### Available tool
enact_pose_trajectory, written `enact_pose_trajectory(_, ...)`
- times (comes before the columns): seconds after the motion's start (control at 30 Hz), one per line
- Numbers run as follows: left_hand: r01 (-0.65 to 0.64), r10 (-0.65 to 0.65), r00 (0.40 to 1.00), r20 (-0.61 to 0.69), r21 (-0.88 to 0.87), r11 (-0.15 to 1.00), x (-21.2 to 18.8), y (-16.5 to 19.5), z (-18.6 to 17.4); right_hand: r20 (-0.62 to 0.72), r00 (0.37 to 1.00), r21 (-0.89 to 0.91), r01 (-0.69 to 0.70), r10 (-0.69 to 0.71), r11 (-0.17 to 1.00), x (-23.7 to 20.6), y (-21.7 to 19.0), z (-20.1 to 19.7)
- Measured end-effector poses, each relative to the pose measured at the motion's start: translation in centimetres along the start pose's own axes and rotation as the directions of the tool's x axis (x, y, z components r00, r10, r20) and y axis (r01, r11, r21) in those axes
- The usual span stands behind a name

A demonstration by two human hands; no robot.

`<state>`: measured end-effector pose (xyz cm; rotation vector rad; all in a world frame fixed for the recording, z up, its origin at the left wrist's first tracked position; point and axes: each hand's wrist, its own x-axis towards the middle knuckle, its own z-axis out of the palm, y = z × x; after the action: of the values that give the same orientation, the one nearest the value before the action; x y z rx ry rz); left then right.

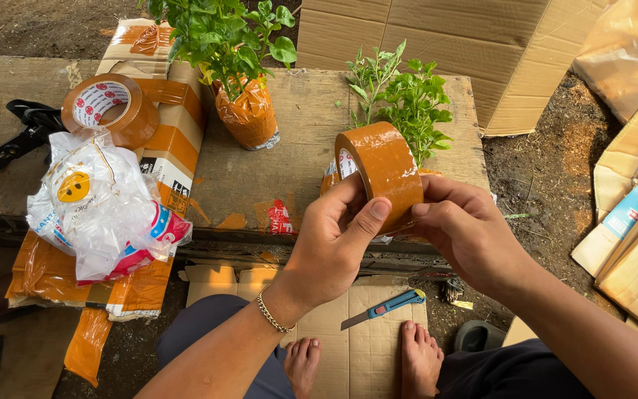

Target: The person wraps the base of two small plants with brown packing tape, securing them together. They then place the wrapped plants onto a piece of cardboard.

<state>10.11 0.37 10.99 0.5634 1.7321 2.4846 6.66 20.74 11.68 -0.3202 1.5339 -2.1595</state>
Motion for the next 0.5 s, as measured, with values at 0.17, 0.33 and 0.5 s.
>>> enact_pose_trajectory(0.17,0.017,-0.018,1.0,-0.012,-0.037,0.999,-0.02,-0.06,0.0,-0.046,0.999,-0.119,-0.017,0.012,0.993,0.01,0.02,0.27)
enact_pose_trajectory(0.33,0.011,-0.011,1.0,-0.024,-0.04,0.999,-0.05,-0.09,-0.11,-0.07,0.997,-0.182,-0.029,0.017,0.983,-0.11,-0.17,0.59)
enact_pose_trajectory(0.5,0.044,-0.046,0.998,-0.049,-0.026,0.999,-0.17,-0.06,-0.04,-0.063,0.997,-0.24,-0.056,0.042,0.969,-0.2,-0.45,0.62)
